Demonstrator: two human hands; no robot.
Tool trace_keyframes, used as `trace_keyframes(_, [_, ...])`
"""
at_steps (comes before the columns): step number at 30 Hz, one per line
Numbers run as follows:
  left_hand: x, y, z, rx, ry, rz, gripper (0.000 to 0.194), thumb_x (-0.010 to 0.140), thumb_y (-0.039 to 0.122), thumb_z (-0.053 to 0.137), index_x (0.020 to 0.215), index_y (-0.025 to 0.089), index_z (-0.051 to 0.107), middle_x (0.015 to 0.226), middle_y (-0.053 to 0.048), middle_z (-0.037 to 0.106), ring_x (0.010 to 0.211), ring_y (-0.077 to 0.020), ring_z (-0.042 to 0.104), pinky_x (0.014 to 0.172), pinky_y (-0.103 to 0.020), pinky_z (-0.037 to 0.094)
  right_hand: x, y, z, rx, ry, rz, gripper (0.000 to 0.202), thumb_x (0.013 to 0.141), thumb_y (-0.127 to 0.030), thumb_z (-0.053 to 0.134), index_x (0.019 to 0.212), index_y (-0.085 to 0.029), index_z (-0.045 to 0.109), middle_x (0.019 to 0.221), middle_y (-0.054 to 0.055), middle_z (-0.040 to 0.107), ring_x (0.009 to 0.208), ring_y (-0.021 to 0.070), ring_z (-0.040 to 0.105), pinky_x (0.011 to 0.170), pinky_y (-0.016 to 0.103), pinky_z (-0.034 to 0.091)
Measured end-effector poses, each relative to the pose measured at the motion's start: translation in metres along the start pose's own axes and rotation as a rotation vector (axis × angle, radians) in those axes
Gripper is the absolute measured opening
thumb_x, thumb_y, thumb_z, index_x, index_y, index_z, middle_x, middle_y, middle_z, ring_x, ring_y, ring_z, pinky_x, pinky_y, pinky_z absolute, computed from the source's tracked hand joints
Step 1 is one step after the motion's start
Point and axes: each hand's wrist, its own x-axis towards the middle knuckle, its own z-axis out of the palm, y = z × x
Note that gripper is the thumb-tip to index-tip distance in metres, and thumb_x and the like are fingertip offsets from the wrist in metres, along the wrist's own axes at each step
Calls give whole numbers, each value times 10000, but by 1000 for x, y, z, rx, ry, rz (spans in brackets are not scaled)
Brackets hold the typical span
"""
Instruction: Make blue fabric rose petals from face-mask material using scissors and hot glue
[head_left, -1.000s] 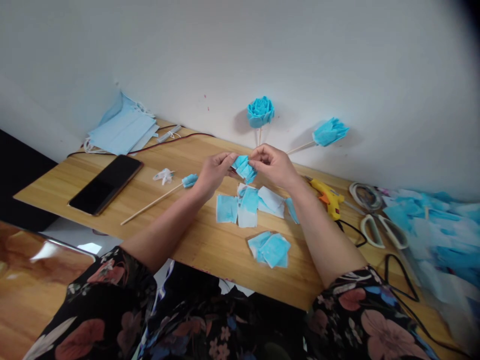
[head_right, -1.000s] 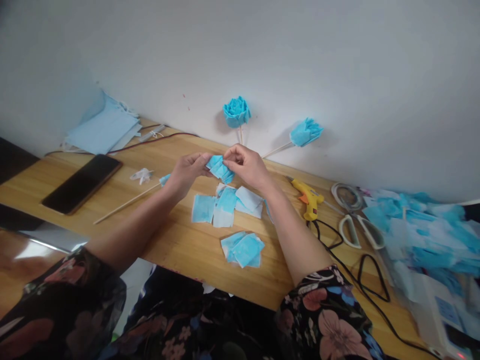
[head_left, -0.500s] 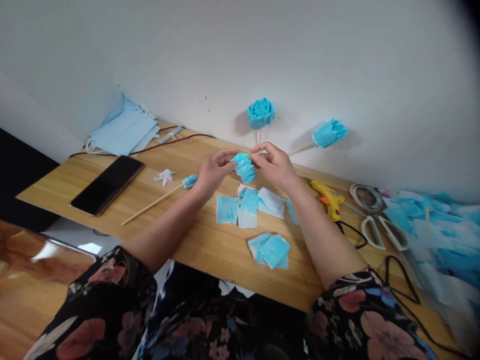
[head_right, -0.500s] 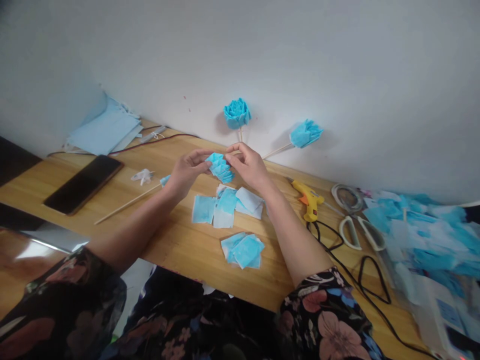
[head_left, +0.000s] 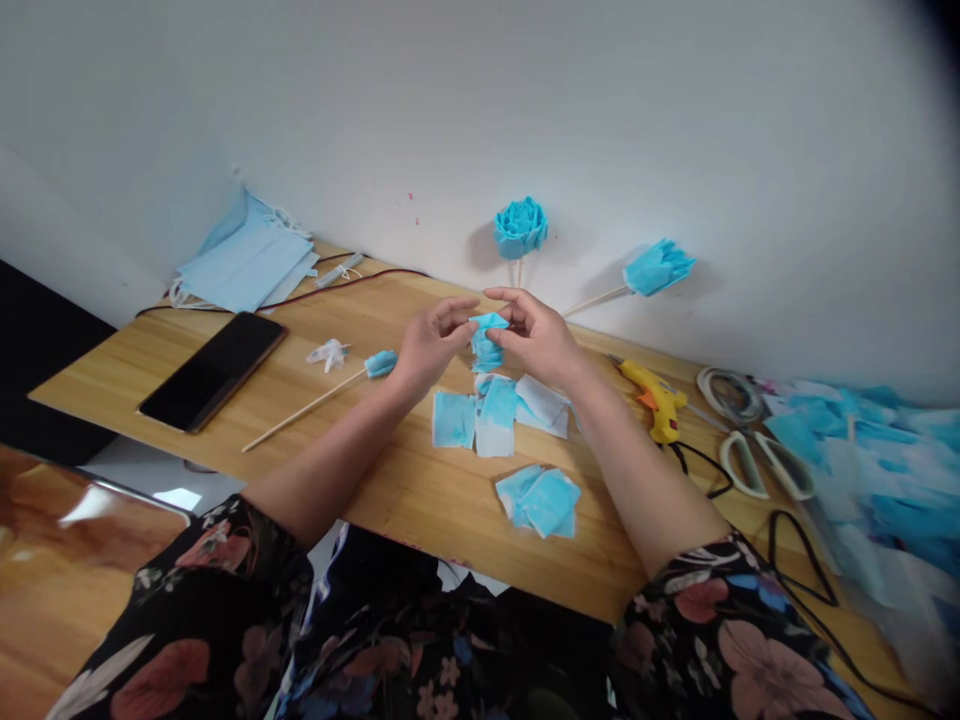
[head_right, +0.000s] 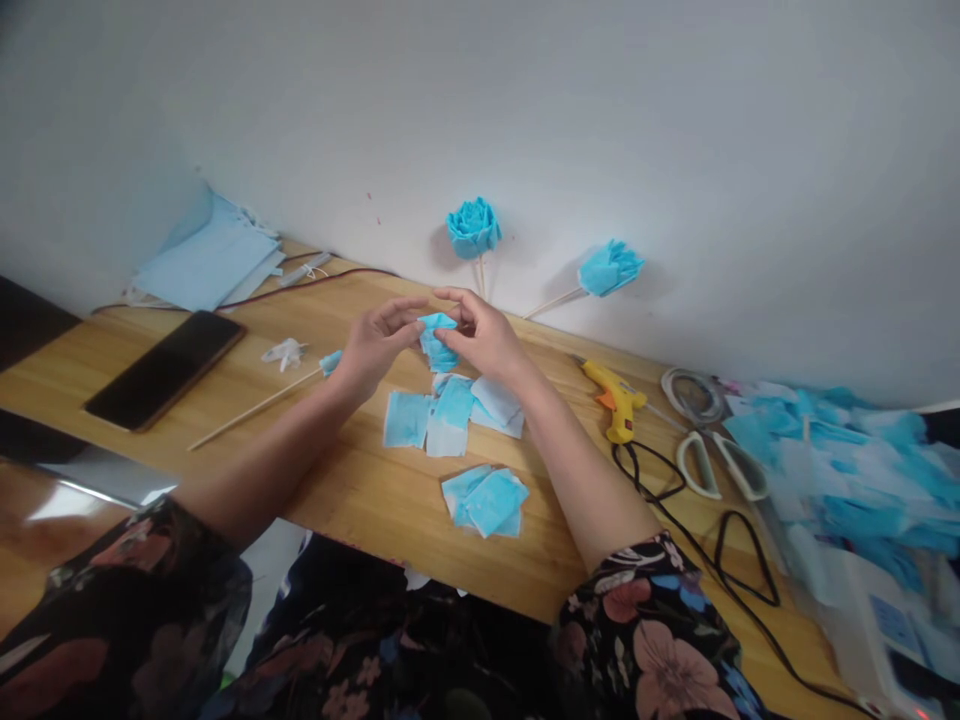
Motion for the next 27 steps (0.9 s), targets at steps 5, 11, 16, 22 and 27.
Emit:
trace_keyframes(5, [-2,7,0,1,-21,-42,343,768,391,730,1014,151,718,790,-17,707,692,-125,608,715,-272,504,1,0,-3,72,7,13,538,761,-290,712,1279,-251,571,845,-26,643,733,135,615,694,283,523])
trace_keyframes(11, [-2,9,-1,55,-32,-71,233,716,395,739,701,173,669,646,5,640,638,-117,547,676,-254,464,0,-1,-3,106,2,22,547,761,-302,720,1286,-253,576,856,-24,652,728,133,613,692,280,521])
trace_keyframes(16, [0,10,-2,36,-41,-95,163,718,300,698,644,167,638,615,10,614,612,-106,535,680,-259,458,-1,1,-4,134,-41,14,541,780,-342,718,1292,-248,570,840,-26,643,726,136,609,681,277,514])
trace_keyframes(22, [0,10,-1,34,-8,-65,162,726,279,680,621,171,620,600,16,600,595,-98,517,652,-249,440,-1,0,-6,136,-62,8,590,858,-434,661,1400,-262,506,890,-5,662,783,149,626,741,295,521])
trace_keyframes(27, [-2,5,2,51,-19,-69,171,731,304,698,647,172,631,609,17,599,594,-102,515,633,-250,426,-1,0,-3,52,-23,-2,614,792,-343,731,1372,-267,544,846,-22,632,726,137,587,674,275,507])
